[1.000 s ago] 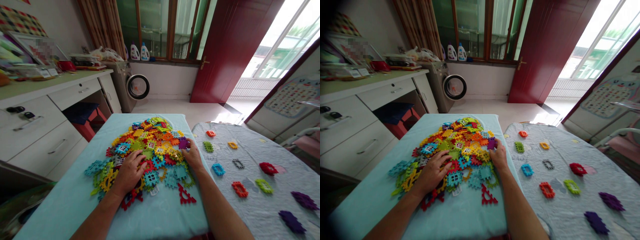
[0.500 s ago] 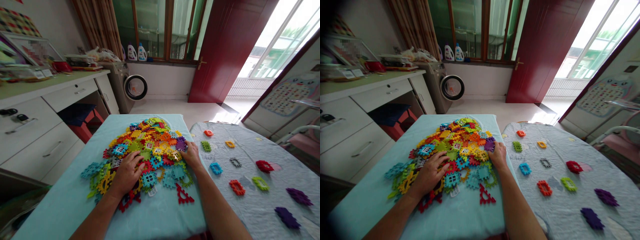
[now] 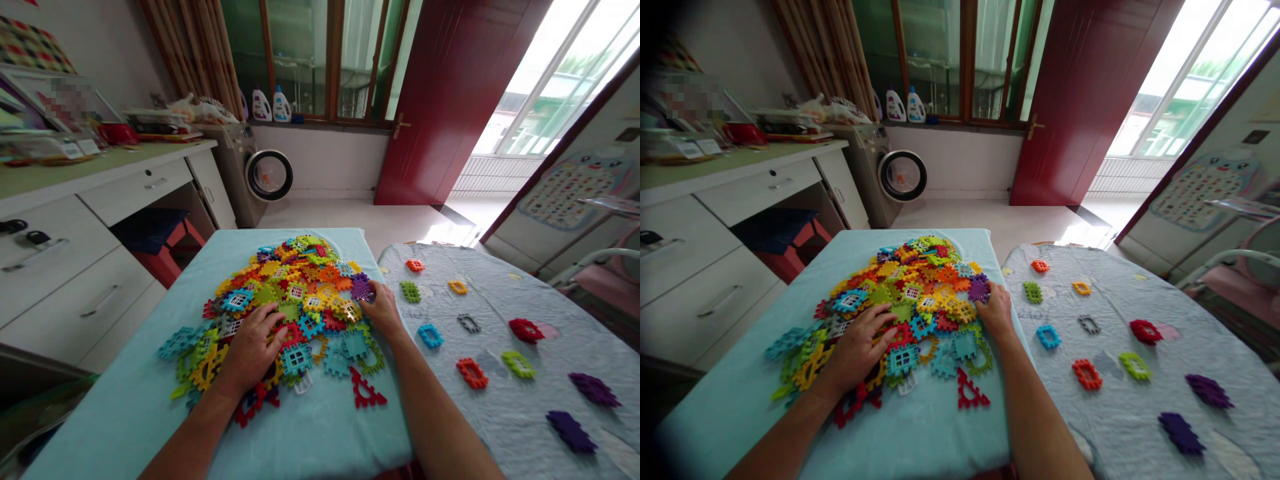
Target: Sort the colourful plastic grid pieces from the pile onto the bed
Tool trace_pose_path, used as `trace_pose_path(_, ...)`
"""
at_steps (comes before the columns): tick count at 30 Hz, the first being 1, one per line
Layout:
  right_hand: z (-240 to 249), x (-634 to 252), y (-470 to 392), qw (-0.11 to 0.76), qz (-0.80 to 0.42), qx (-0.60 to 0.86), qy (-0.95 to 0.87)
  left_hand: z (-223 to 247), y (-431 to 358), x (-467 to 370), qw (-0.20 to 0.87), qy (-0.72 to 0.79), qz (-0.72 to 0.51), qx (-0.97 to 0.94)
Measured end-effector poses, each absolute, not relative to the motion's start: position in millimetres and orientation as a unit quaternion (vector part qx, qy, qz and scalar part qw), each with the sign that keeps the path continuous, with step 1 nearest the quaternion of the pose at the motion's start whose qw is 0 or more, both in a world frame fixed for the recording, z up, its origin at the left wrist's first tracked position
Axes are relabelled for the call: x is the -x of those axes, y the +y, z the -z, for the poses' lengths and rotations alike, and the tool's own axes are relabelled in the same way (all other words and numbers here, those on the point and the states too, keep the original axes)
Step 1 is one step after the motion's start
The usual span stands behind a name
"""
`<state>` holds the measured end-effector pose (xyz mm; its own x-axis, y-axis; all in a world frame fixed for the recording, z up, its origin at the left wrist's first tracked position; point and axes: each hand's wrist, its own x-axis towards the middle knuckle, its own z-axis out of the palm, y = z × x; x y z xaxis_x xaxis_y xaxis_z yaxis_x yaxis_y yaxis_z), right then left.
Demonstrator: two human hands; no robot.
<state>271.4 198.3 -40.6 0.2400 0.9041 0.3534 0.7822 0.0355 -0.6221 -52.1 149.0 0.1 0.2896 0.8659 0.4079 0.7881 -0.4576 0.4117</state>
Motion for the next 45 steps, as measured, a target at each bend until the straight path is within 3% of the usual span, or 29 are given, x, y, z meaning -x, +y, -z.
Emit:
trace_pose_path(16,38.0,-273.2,194.3,0.401,-0.076,0.688,-0.601,1.6,149.5,51.0,0.059,0.519,-0.299,-0.799)
trace_pose_path(30,29.4,-265.4,188.8,0.351,-0.073,0.71,-0.606,10.7,157.6,59.0,0.055,0.509,-0.285,-0.81)
trace_pose_path(40,-7.7,-302.1,164.6,0.517,-0.072,0.663,-0.537,14.6,163.4,63.1,0.04,0.504,-0.278,-0.817)
trace_pose_path(45,-4.4,-320.4,125.4,0.511,-0.112,0.665,-0.533,14.6,165.0,62.9,0.043,0.512,-0.262,-0.817)
